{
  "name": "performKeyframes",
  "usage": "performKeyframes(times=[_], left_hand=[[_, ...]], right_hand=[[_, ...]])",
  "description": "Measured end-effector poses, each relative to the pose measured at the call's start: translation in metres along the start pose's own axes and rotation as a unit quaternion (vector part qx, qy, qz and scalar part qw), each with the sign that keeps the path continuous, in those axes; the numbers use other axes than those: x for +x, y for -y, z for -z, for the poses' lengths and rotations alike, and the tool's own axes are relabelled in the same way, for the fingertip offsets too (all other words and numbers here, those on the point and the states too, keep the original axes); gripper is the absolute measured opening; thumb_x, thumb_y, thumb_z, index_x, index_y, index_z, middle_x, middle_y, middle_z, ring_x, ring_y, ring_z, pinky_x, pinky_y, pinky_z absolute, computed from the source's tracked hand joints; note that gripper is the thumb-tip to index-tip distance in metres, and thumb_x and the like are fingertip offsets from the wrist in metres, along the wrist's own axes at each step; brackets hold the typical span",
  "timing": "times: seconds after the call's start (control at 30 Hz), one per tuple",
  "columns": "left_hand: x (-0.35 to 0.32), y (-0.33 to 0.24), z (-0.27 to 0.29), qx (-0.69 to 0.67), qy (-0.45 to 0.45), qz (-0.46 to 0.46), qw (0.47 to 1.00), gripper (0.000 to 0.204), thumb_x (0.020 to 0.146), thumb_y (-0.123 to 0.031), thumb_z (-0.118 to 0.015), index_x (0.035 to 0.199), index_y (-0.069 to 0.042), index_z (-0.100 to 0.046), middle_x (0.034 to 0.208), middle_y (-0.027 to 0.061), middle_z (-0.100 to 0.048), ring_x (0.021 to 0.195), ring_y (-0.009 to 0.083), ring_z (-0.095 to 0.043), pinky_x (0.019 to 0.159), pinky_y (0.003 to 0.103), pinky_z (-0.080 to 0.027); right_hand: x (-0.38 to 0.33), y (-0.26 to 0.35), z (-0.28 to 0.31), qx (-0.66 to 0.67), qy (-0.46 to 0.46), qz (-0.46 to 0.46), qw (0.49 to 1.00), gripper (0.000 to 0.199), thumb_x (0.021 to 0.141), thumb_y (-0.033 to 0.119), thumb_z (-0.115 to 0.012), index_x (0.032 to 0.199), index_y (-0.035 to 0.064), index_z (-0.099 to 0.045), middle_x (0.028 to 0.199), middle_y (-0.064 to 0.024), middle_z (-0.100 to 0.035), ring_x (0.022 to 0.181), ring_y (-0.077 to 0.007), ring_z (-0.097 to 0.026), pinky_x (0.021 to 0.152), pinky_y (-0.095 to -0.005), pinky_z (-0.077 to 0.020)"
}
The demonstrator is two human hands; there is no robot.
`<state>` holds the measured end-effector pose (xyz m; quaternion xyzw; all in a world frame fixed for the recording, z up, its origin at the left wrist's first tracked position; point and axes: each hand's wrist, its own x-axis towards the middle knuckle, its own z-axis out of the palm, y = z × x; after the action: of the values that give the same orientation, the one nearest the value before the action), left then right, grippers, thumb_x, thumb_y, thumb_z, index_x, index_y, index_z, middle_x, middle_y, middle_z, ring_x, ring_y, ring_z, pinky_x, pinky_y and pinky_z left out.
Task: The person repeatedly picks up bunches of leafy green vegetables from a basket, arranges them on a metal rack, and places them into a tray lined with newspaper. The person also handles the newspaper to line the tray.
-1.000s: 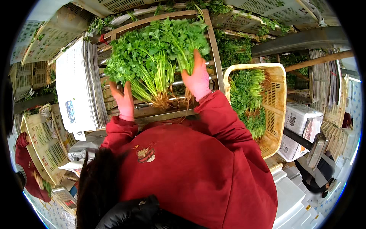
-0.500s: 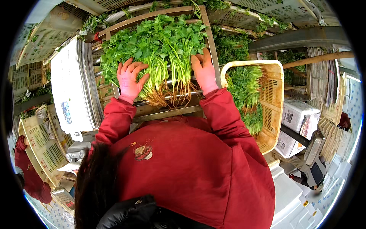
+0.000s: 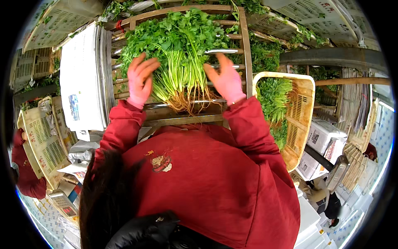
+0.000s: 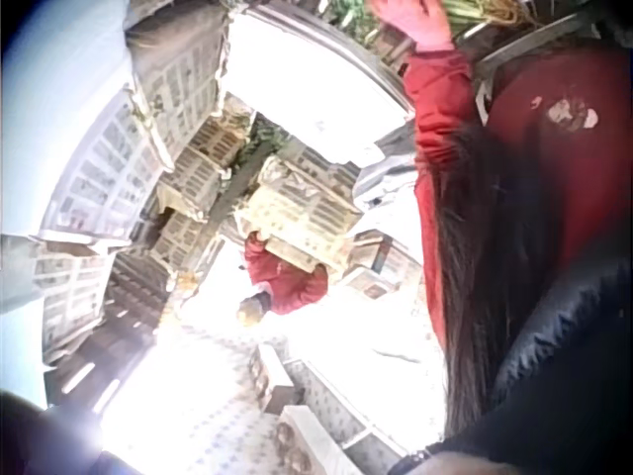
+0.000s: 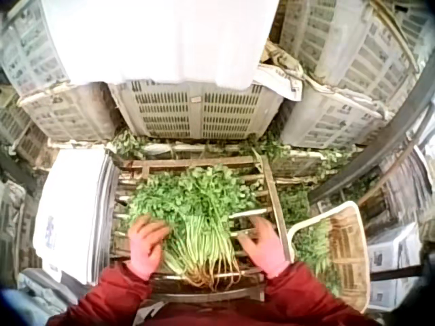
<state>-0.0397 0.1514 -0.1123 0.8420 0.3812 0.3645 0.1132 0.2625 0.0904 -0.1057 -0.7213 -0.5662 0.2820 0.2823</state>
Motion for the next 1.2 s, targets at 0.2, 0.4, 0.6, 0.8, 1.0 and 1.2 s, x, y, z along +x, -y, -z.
performKeyframes(times=[0.2,0.4,0.6,0.8,1.0,1.2], left_hand=[[0.031,0.0,0.003,0.074,-0.037,-0.019,0.996,0.049,0.08,0.003,-0.055,0.12,-0.022,-0.07,0.131,-0.0007,-0.065,0.133,0.0335,-0.049,0.113,0.055,-0.032],[0.062,0.018,-0.068,0.054,0.14,-0.107,0.983,0.044,0.092,-0.014,-0.06,0.134,-0.026,-0.059,0.139,-0.0025,-0.059,0.139,0.031,-0.045,0.118,0.056,-0.026],[0.062,0.016,-0.065,0.008,0.103,-0.071,0.992,0.044,0.093,-0.013,-0.058,0.135,-0.026,-0.06,0.136,-0.0014,-0.062,0.137,0.0318,-0.047,0.117,0.056,-0.026],[0.093,0.0,-0.053,0.051,0.046,-0.116,0.991,0.058,0.08,-0.005,-0.062,0.131,-0.031,-0.063,0.132,-0.0085,-0.065,0.135,0.029,-0.048,0.115,0.06,-0.024],[0.101,0.018,-0.028,0.053,-0.015,-0.064,0.996,0.05,0.086,0.0,-0.054,0.127,-0.024,-0.067,0.133,-0.0038,-0.065,0.136,0.0299,-0.048,0.115,0.056,-0.025],[0.078,0.008,-0.022,0.081,-0.047,-0.007,0.996,0.053,0.083,0.0,-0.056,0.127,-0.027,-0.067,0.131,-0.0062,-0.066,0.134,0.0314,-0.048,0.114,0.058,-0.025]], right_hand=[[-0.027,0.032,0.007,-0.019,0.081,0.138,0.987,0.037,0.084,0.032,-0.072,0.114,0.0095,-0.069,0.103,-0.0142,-0.065,0.093,-0.0306,-0.065,0.08,-0.0409,-0.0527],[-0.063,0.057,-0.022,-0.295,0.322,0.202,0.877,0.021,0.084,0.035,-0.068,0.089,0.0144,-0.073,0.071,-0.0132,-0.062,0.068,-0.0326,-0.066,0.068,-0.0453,-0.0541],[-0.033,0.071,0.041,-0.186,0.18,0.094,0.961,0.038,0.092,0.047,-0.062,0.083,0.0128,-0.075,0.076,-0.0168,-0.065,0.075,-0.0364,-0.067,0.07,-0.0467,-0.0533],[0.003,0.051,-0.005,-0.109,-0.031,0.146,0.983,0.034,0.088,0.028,-0.07,0.12,0.0164,-0.069,0.097,-0.0092,-0.068,0.078,-0.0266,-0.068,0.07,-0.0364,-0.0545],[0.02,0.064,-0.026,-0.131,0.052,0.148,0.979,0.038,0.089,0.02,-0.064,0.127,0.0174,-0.064,0.099,-0.0125,-0.065,0.084,-0.0339,-0.066,0.074,-0.0425,-0.0543],[0.001,0.081,-0.036,-0.137,0.105,0.037,0.984,0.059,0.08,0.049,-0.073,0.112,0.0012,-0.059,0.104,-0.0203,-0.065,0.094,-0.0375,-0.067,0.082,-0.0454,-0.0537]])
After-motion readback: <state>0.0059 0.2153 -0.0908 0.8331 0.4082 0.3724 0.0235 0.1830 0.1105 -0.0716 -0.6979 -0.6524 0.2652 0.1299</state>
